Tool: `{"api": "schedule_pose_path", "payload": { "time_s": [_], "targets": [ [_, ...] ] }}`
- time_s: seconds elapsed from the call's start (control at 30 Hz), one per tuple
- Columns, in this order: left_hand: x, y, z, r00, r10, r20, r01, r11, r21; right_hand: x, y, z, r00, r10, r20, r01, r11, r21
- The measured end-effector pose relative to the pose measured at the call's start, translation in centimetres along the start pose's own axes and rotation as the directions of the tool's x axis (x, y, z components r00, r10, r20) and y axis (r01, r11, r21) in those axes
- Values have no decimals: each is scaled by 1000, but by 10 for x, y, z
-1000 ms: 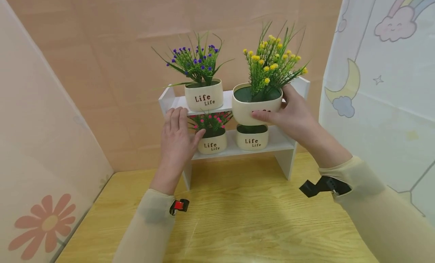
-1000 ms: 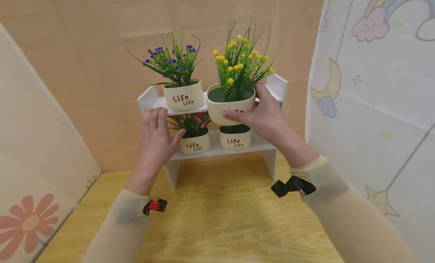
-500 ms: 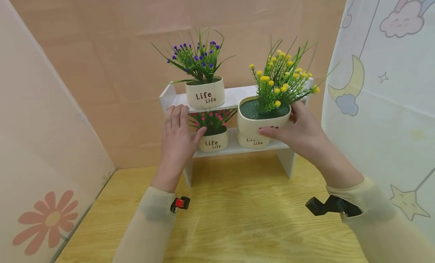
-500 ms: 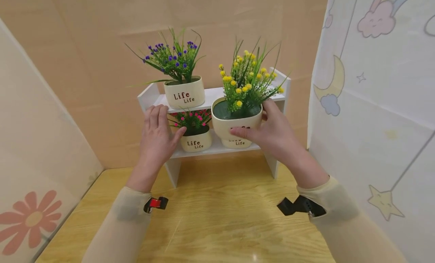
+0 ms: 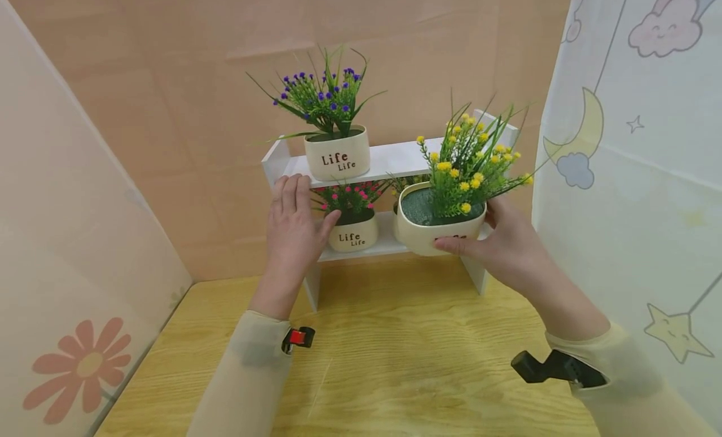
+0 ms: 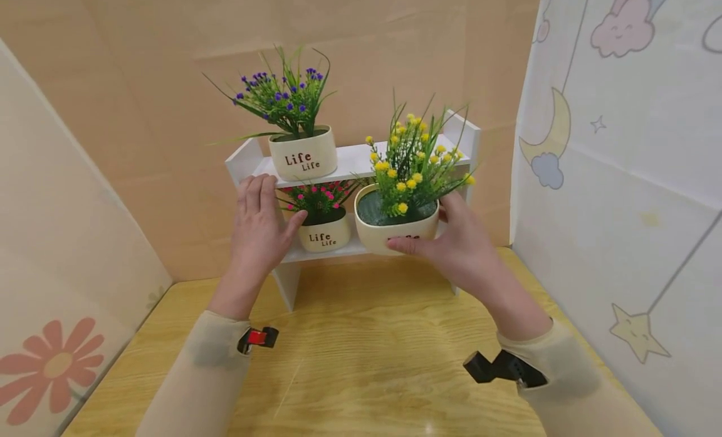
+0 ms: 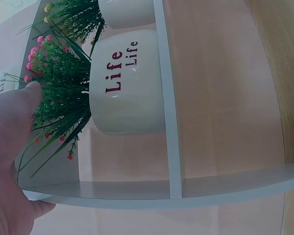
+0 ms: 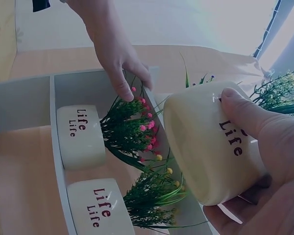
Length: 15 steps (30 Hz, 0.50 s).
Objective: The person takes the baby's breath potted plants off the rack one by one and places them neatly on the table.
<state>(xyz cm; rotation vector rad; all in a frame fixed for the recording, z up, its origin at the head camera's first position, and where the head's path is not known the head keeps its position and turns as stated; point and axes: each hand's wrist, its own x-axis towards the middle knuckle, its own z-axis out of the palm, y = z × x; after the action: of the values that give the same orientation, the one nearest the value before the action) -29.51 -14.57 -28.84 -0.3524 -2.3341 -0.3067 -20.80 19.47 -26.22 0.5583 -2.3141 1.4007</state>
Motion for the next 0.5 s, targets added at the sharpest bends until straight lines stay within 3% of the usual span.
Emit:
{"api": "schedule_pose_path", "payload": {
  "time_s": [0.13, 0.5],
  "targets": [
    [0, -1, 1, 1000, 3, -7, -3, 1000, 0, -4, 5, 2, 999, -37, 6, 37, 999, 19],
    [0, -1, 3, 1000, -1, -3, 1, 1000, -4, -24, 25, 3, 1000, 5, 14, -5, 1000, -25]
  ]
}}
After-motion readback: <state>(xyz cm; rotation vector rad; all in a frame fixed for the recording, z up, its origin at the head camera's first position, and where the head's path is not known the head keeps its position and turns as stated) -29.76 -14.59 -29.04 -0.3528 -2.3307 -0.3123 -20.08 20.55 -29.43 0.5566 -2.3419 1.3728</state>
